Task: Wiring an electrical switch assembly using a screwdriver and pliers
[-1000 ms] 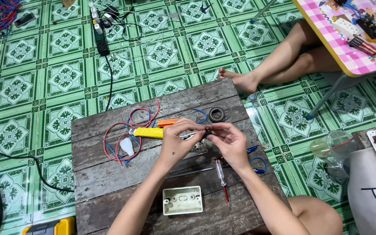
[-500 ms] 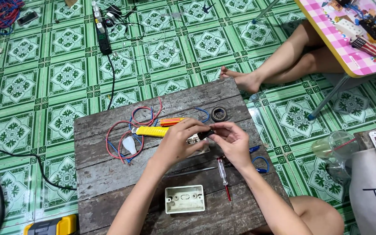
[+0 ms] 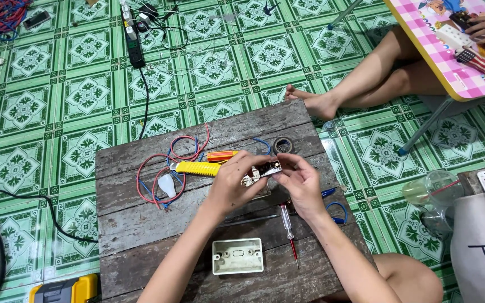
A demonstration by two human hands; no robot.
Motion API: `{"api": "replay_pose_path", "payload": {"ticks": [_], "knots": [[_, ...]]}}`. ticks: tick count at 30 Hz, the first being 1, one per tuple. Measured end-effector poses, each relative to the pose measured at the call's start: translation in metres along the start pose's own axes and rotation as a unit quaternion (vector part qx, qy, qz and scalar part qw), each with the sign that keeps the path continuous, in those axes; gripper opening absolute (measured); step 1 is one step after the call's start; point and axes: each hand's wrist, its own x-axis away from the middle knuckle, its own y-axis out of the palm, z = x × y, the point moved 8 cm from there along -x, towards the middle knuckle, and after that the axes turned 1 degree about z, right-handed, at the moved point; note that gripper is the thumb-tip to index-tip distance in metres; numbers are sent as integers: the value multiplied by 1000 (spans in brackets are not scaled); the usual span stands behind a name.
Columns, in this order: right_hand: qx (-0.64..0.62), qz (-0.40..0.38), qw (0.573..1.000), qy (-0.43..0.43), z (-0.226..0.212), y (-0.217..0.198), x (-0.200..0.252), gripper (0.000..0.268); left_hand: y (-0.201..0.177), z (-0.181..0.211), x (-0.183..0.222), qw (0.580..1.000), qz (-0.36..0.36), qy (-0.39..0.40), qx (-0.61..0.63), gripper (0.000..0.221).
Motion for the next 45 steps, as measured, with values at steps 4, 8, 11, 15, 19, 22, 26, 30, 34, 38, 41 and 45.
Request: {"api": "replay_pose_path", "payload": {"ticks": [4, 8, 11, 15, 19, 22, 26, 30, 34, 38, 41, 45], "knots": [[-31, 12, 999, 36, 26, -19, -3, 35, 3, -6, 1, 1000, -1, 3, 6, 35], [-74, -5, 993, 93, 29, -13, -4, 35, -12, 9, -12, 994, -85, -49, -38, 49], [-99, -19, 989, 107, 35, -16, -6, 34, -32, 1, 1, 972, -166, -132, -100, 58], [-109, -6, 987, 119, 37, -20, -10, 39, -33, -31, 45, 929, -225, -211, -204, 67], [-77, -4, 990, 117, 39, -17, -7, 39, -13, -62, 81, 937, -208, -191, -205, 82], [-45, 0, 991, 126, 46, -21, -5, 41, -14, -67, 86, 949, -156, -146, -232, 78], [30, -10, 997, 73, 38, -14, -5, 39, -22, -80, 92, 980, -33, -191, 35, 88], [42, -37, 998, 24, 26, -2, 0, 37, -14, -104, 108, 895, 46, -278, 345, 110], [56, -30, 998, 12, 17, 6, 6, 40, -7, -114, 115, 813, 89, -287, 499, 113], [57, -2, 998, 5, 24, -5, 14, 38, 19, -183, 174, 720, 171, -333, 584, 88], [76, -25, 997, -17, 26, 6, 17, 36, 20, -185, 178, 700, 194, -383, 571, 82], [112, -76, 989, -64, 25, 26, 23, 30, 20, -155, 157, 724, 137, -414, 535, 84]]}}
